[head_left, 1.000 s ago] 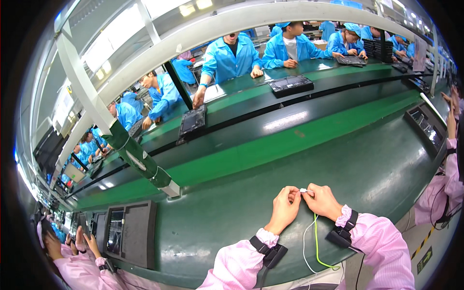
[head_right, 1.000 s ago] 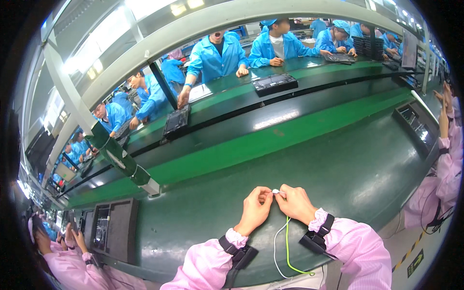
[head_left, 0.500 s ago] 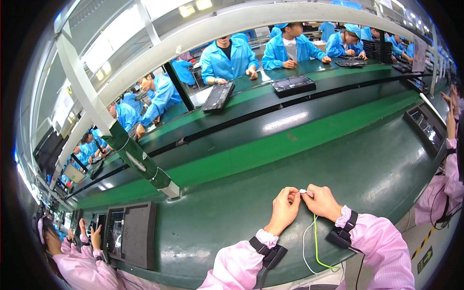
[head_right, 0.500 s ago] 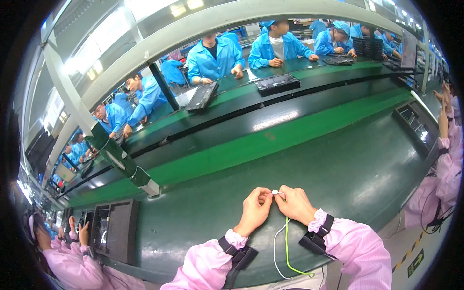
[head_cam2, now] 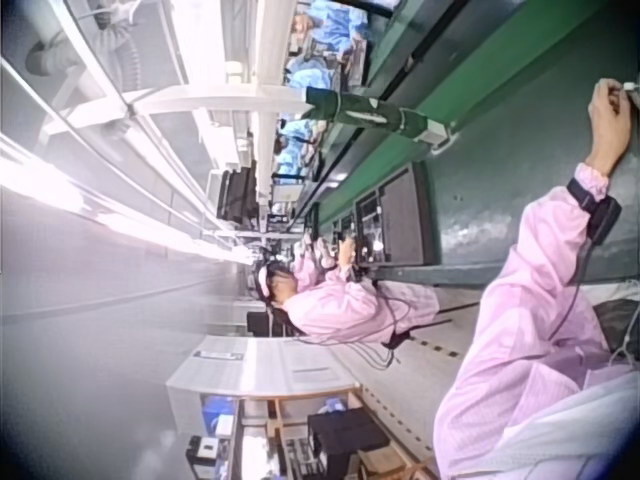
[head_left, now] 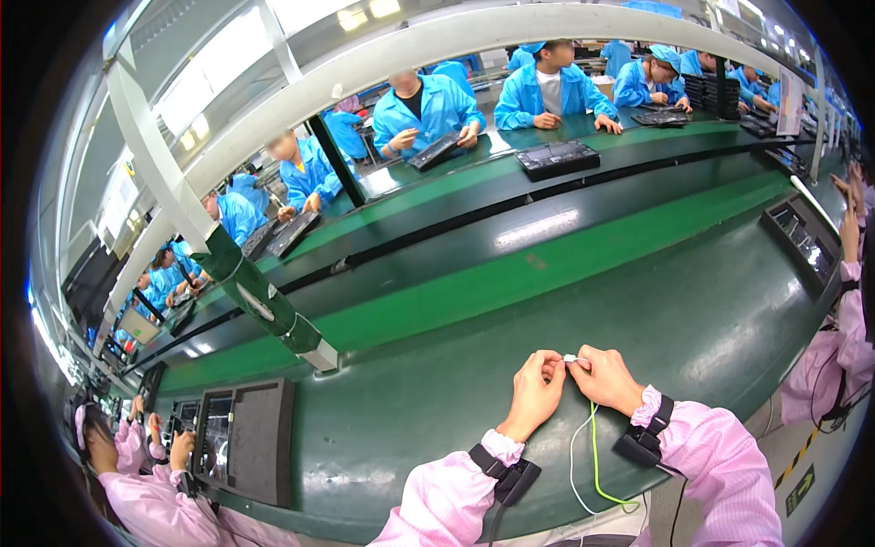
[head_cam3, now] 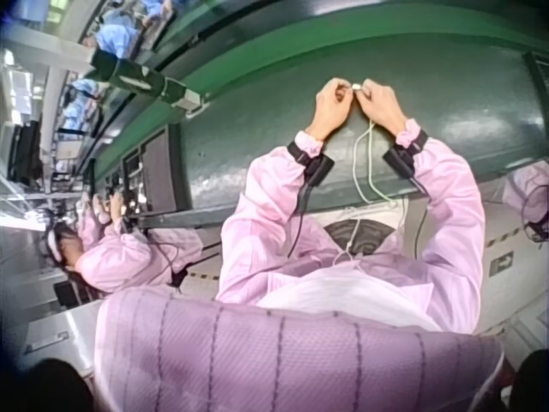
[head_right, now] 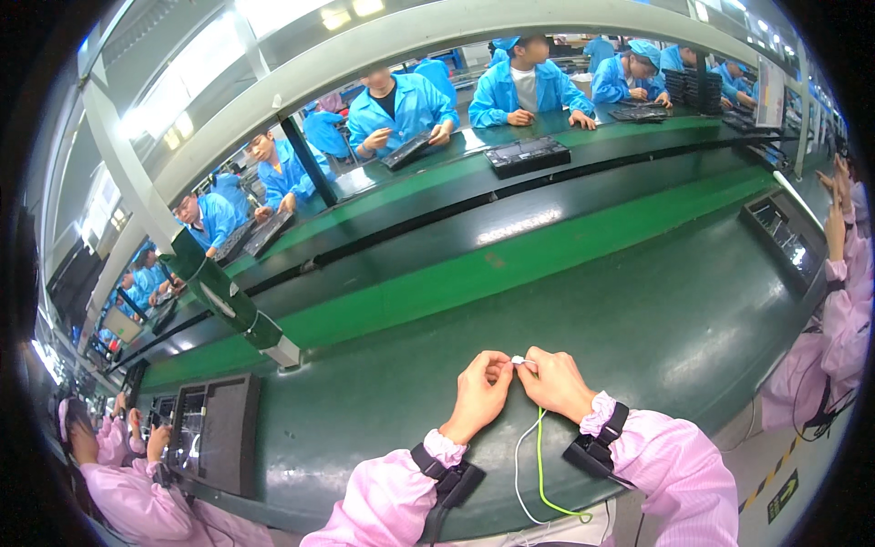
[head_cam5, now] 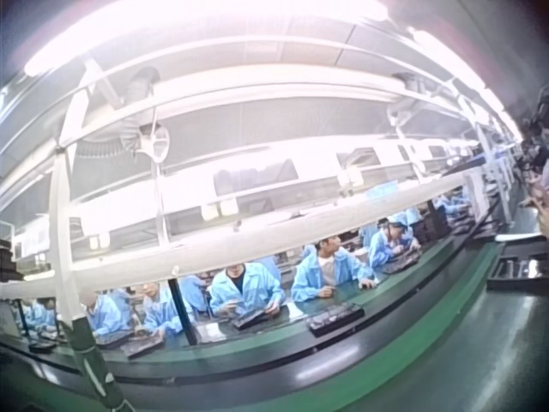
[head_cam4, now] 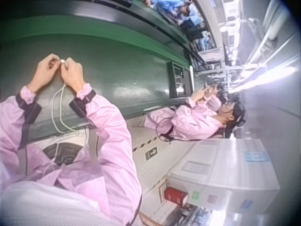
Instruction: Testing and inspecting tablet devices on a factory assembly line.
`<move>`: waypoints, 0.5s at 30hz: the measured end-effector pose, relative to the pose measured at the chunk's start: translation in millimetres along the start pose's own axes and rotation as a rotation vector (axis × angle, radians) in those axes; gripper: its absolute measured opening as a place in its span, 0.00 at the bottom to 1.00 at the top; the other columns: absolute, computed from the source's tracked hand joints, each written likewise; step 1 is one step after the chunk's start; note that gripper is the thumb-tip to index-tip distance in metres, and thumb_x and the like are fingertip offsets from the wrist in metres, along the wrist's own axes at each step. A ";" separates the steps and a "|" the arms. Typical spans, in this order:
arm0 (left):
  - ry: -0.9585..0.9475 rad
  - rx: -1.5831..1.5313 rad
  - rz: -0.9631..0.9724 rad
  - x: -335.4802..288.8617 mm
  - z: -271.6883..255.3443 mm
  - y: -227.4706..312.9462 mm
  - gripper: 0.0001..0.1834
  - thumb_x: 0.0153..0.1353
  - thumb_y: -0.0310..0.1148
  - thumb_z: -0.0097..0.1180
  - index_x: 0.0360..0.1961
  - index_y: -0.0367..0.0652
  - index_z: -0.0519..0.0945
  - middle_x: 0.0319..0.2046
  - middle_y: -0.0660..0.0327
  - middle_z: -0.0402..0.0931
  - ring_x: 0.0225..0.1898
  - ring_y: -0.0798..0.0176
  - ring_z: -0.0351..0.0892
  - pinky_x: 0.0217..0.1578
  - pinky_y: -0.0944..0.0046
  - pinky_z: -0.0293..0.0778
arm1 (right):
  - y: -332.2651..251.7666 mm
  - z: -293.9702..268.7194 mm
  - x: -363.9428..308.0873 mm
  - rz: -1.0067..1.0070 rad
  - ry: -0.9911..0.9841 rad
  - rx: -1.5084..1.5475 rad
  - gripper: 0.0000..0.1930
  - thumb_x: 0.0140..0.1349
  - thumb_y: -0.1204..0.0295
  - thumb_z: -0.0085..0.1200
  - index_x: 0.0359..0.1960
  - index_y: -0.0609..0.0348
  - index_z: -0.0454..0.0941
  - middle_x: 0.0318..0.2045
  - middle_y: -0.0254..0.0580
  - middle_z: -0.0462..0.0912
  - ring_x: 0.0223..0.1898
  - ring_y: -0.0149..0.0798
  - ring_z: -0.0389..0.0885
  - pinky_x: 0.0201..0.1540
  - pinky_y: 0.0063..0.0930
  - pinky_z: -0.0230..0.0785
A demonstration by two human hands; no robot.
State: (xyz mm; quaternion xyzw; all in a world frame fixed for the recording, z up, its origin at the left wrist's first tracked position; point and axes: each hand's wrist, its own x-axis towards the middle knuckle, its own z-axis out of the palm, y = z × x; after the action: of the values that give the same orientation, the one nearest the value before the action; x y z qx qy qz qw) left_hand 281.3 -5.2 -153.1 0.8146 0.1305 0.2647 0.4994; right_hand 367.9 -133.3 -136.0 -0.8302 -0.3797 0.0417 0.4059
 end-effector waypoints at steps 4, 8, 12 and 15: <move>-0.006 -0.020 -0.015 -0.1 -0.2 0.4 0.08 0.61 0.28 0.58 0.39 0.36 0.77 0.31 0.56 0.80 0.31 0.65 0.81 0.34 0.65 0.77 | -0.9 -0.4 -0.1 -0.012 0.012 0.015 0.11 0.58 0.69 0.53 0.23 0.63 0.71 0.15 0.55 0.75 0.20 0.60 0.76 0.24 0.46 0.66; -0.009 -0.005 -0.023 -0.3 -0.2 0.4 0.08 0.61 0.28 0.58 0.39 0.36 0.77 0.32 0.56 0.80 0.31 0.66 0.81 0.34 0.65 0.77 | -0.1 0.0 -0.1 -0.009 0.009 0.019 0.11 0.58 0.69 0.53 0.23 0.63 0.71 0.14 0.55 0.74 0.20 0.59 0.76 0.23 0.46 0.65; -0.002 -0.005 -0.006 0.1 -0.1 -0.2 0.08 0.61 0.28 0.57 0.39 0.36 0.77 0.32 0.56 0.80 0.31 0.66 0.81 0.34 0.65 0.77 | 1.7 1.7 0.6 0.009 -0.006 -0.007 0.11 0.58 0.69 0.53 0.23 0.63 0.71 0.14 0.55 0.74 0.19 0.59 0.76 0.23 0.46 0.65; -0.006 -0.012 -0.011 0.0 -0.2 -0.3 0.08 0.61 0.28 0.57 0.38 0.35 0.77 0.32 0.56 0.80 0.31 0.65 0.81 0.35 0.65 0.77 | 2.6 3.0 1.0 -0.032 0.029 0.014 0.10 0.57 0.70 0.53 0.22 0.63 0.71 0.14 0.54 0.74 0.19 0.59 0.75 0.23 0.46 0.64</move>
State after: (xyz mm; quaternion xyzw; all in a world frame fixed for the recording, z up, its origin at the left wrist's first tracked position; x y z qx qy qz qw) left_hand 281.3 -4.8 -153.3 0.8116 0.1317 0.2604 0.5061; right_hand 369.0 -131.7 -139.6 -0.8218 -0.3866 0.0257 0.4178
